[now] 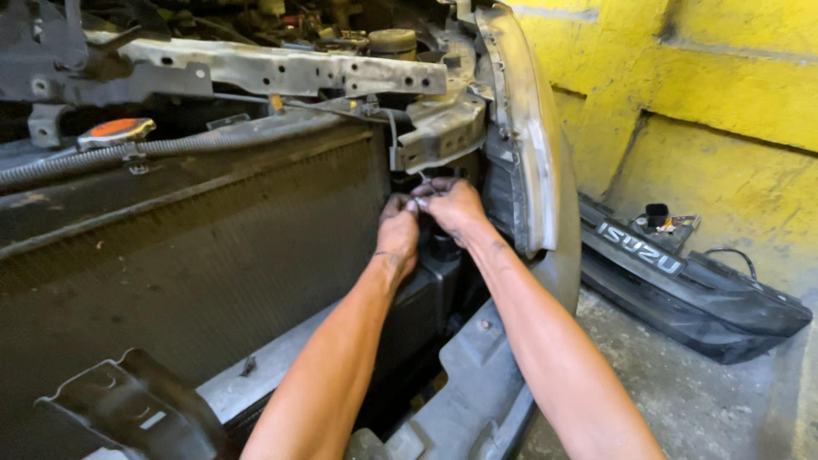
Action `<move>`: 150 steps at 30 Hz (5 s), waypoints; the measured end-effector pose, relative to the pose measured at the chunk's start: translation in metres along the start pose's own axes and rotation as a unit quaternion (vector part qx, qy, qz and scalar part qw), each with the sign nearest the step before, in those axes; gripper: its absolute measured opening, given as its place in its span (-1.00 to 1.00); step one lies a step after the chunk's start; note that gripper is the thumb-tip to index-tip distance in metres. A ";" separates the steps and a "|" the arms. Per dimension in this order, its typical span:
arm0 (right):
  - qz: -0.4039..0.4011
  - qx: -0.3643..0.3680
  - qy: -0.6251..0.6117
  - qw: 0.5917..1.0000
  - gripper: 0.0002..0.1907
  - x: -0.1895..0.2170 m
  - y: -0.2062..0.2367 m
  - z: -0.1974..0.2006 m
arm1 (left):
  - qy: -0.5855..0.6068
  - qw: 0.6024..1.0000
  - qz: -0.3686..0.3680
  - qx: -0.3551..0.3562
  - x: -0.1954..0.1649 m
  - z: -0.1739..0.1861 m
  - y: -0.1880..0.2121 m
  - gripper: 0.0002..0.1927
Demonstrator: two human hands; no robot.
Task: The person retrieves a tool from a red tray and uses it to tighten a bolt on the front frame of a vehicle with the hood open. The person repeatedly reaches into the engine bay to adjust the fastener near the radiator support.
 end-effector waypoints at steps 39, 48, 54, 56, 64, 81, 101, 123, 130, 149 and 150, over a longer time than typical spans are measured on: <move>0.280 -0.008 0.264 0.923 -0.78 0.012 0.012 -0.008 | -0.004 0.999 -0.031 0.007 -0.002 0.001 -0.002 -0.83; 0.203 -0.025 0.217 0.955 -0.79 0.016 0.017 -0.002 | -0.038 0.999 -0.033 -0.009 -0.007 0.005 -0.002 -0.82; 0.214 -0.002 0.197 0.957 -0.72 0.010 0.021 0.001 | 0.021 0.999 0.005 0.035 -0.007 0.008 0.000 -0.81; 0.226 -0.007 0.231 0.946 -0.75 0.010 0.021 0.002 | 0.023 0.998 0.015 0.053 -0.006 0.010 0.001 -0.85; 0.296 0.034 0.252 0.921 -0.79 0.015 0.024 0.001 | 0.192 0.974 0.101 0.071 0.001 0.005 0.008 -0.84; 0.337 0.007 0.284 0.898 -0.87 0.018 0.029 -0.012 | 0.275 0.947 0.152 0.064 -0.001 0.001 0.007 -0.81; 0.032 0.021 -0.060 0.997 -0.91 -0.016 0.001 -0.001 | 0.009 0.995 0.045 0.085 -0.010 0.018 0.005 -0.70; 0.056 -0.003 0.108 0.993 -0.79 -0.006 0.005 -0.007 | -0.245 0.969 -0.031 -0.024 -0.016 0.023 0.011 -0.64; 0.088 -0.001 0.138 0.987 -0.82 0.000 0.009 -0.008 | -0.236 0.971 -0.040 -0.027 -0.012 0.022 0.010 -0.67; 0.249 0.104 0.360 0.893 -0.69 0.013 -0.007 -0.014 | -0.223 0.973 0.054 -0.023 0.009 0.029 0.011 -0.56; 0.247 0.117 0.390 0.879 -0.65 0.012 -0.009 -0.017 | -0.158 0.986 0.046 -0.001 0.010 0.028 0.010 -0.59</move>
Point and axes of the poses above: each hand's wrist, its own y-axis away from the middle knuckle, its own z-axis out of the back of the hand, x = y × z, the point moved 6 cm from there along -y, towards the middle knuckle, and after that the axes turned 1 degree about -y, right-handed, at the moved point
